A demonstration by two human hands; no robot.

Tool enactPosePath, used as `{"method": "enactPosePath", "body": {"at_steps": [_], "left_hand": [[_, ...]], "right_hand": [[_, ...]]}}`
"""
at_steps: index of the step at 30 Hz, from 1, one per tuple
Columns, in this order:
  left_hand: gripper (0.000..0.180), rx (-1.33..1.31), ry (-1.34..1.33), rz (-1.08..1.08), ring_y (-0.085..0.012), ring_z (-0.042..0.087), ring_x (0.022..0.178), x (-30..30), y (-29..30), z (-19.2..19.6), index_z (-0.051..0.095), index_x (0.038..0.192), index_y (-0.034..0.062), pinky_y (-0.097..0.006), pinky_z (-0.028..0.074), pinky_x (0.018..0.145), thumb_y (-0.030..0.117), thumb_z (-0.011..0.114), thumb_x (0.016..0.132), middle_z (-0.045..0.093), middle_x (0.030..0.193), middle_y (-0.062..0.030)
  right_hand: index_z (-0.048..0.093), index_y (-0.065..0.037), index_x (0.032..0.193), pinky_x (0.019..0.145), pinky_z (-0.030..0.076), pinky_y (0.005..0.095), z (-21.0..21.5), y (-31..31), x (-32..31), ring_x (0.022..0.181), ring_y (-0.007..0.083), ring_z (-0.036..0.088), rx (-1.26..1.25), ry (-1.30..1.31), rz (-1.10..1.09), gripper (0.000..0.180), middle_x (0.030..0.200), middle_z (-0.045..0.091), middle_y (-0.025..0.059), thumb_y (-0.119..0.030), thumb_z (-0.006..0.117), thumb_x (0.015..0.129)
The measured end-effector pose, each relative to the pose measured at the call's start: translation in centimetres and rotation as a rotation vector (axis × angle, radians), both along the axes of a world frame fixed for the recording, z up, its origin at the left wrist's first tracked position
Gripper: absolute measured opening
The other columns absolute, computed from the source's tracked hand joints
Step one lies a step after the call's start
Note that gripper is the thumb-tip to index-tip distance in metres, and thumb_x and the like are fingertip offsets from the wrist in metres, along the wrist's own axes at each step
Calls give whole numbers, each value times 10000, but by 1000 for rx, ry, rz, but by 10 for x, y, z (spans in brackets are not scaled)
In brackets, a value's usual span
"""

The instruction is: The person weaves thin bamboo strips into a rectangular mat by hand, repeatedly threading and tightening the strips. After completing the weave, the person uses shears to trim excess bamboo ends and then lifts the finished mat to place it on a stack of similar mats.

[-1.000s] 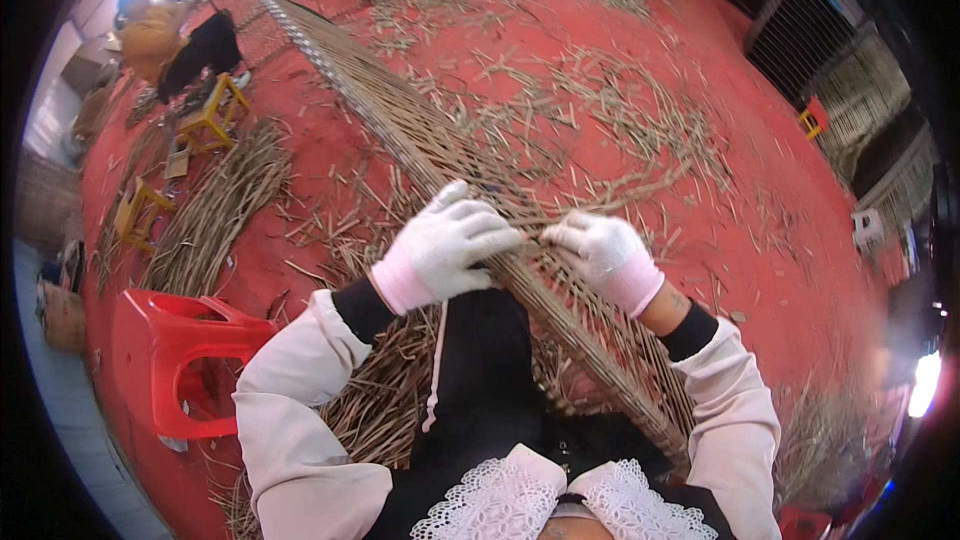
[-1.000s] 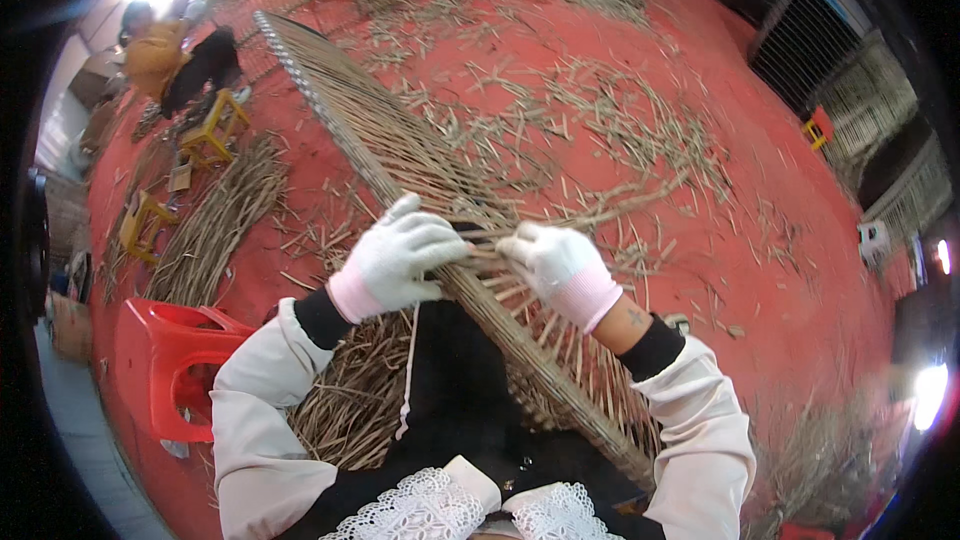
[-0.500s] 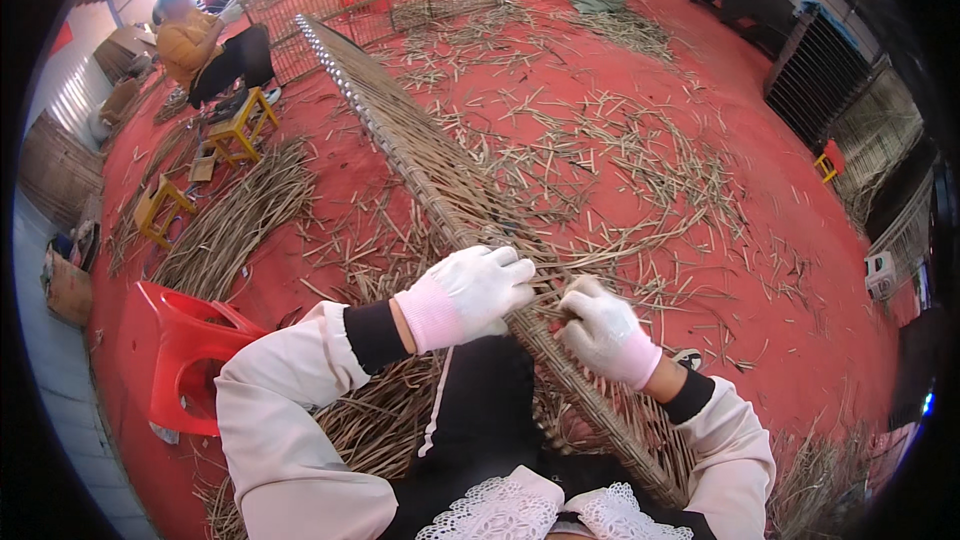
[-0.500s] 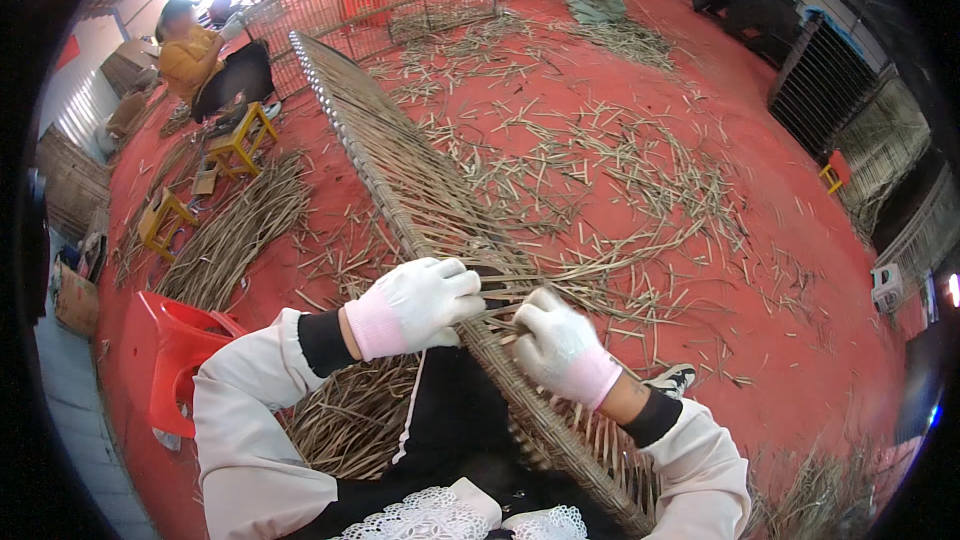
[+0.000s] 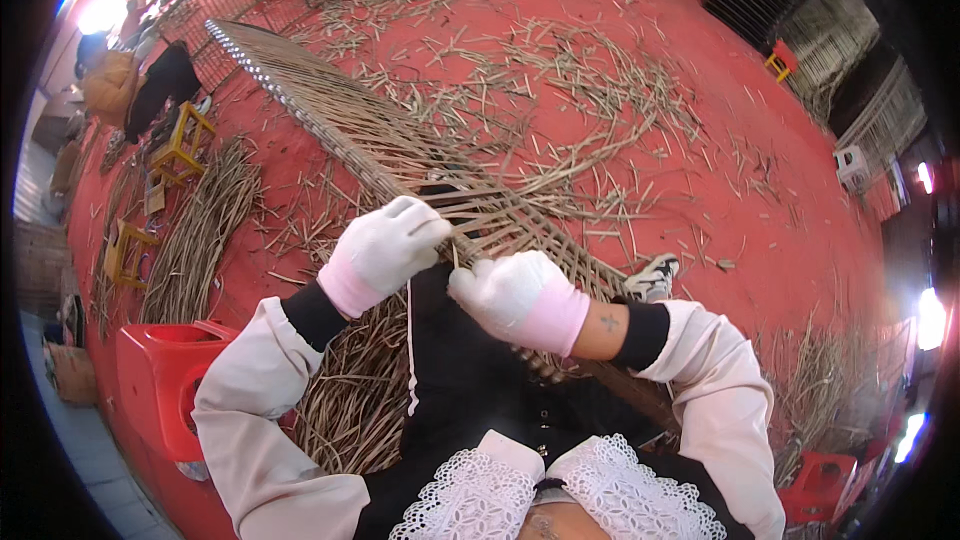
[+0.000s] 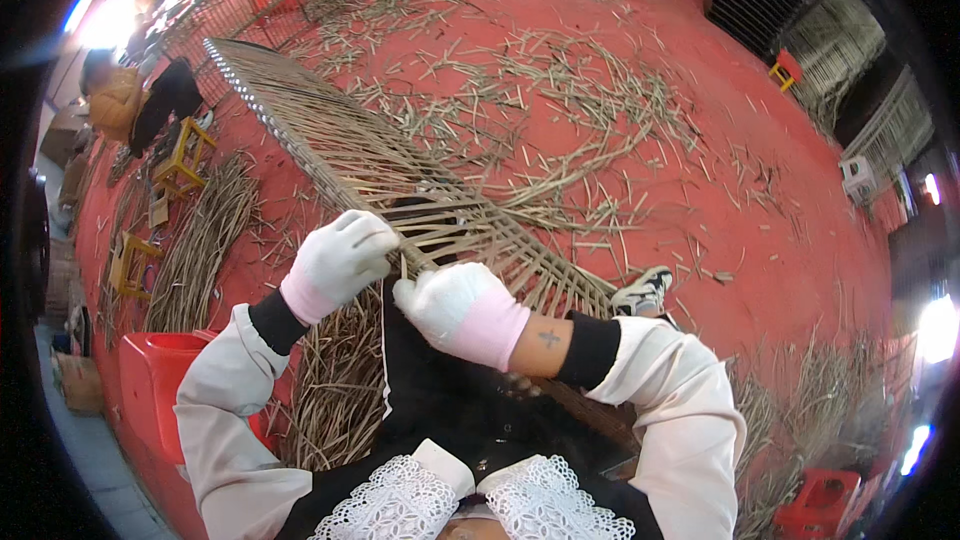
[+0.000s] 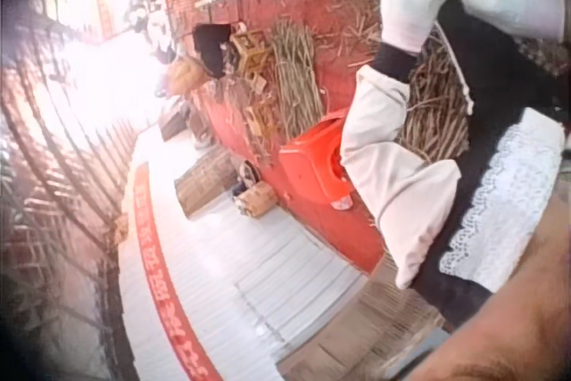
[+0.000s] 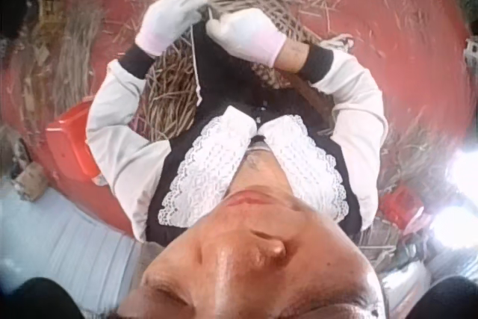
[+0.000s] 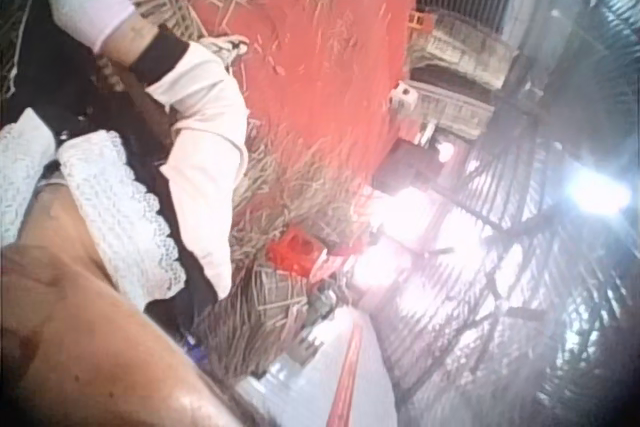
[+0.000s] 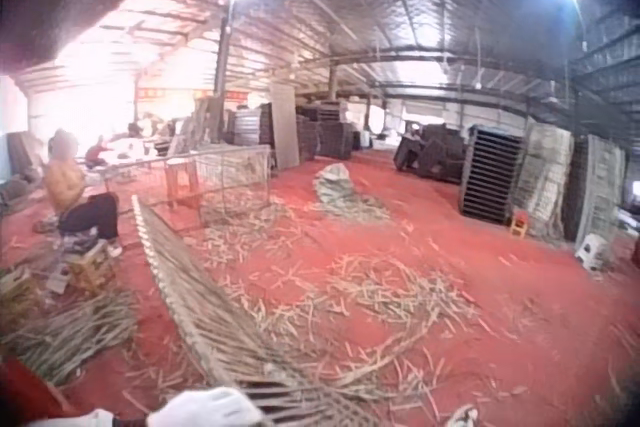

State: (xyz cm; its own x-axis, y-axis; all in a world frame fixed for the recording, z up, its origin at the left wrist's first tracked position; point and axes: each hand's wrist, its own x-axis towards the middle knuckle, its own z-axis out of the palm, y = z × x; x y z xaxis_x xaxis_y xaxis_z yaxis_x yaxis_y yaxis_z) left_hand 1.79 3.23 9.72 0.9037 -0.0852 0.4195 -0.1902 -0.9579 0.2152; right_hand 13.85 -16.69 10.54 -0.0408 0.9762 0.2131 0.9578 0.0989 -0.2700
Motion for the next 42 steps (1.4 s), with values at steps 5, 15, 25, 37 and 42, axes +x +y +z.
{"method": "enactPosePath", "body": {"at_steps": [5, 15, 25, 37, 42], "left_hand": [[662, -202, -179, -57, -242, 629, 1119, 1, -1, -23, 676, 1257, 167, -472, 433, 1079, 218, 861, 623, 669, 1157, -21], [670, 11, 122, -53, -202, 609, 1170, 21, -26, -17, 678, 1164, 209, -501, 307, 1156, 299, 889, 535, 674, 1191, 33], [669, -73, 200, -133, -261, 596, 1174, 25, -29, 0, 661, 1204, 151, -439, 371, 1062, 216, 872, 573, 664, 1203, -24], [621, -86, 176, -127, -263, 595, 1162, 27, -32, -3, 643, 1145, 131, -441, 391, 1035, 184, 860, 565, 651, 1180, -25], [536, -106, 226, -127, -248, 575, 1192, 27, -32, -2, 649, 1061, 120, -437, 383, 1037, 174, 837, 562, 635, 1149, -16]], "right_hand": [[693, -95, 922, 610, 509, 404, 18, -26, 63, 698, 279, 626, 164, -1, -6, 127, 777, 571, 88, -199, 739, 866], [758, -83, 1051, 852, 555, 413, -70, 3, 105, 966, 317, 688, -320, 376, 37, 233, 1085, 694, 128, -195, 722, 851], [681, -62, 1023, 801, 538, 439, -18, -20, 71, 918, 356, 664, -44, 452, -99, 198, 949, 645, 147, -170, 687, 857], [717, -68, 1128, 757, 567, 378, -70, 9, 110, 866, 272, 705, -413, 582, 102, 318, 940, 702, 135, -161, 770, 828], [681, -36, 992, 815, 547, 447, -37, -11, 88, 897, 329, 669, 18, 191, 73, 212, 894, 659, 149, -172, 688, 829]]}}
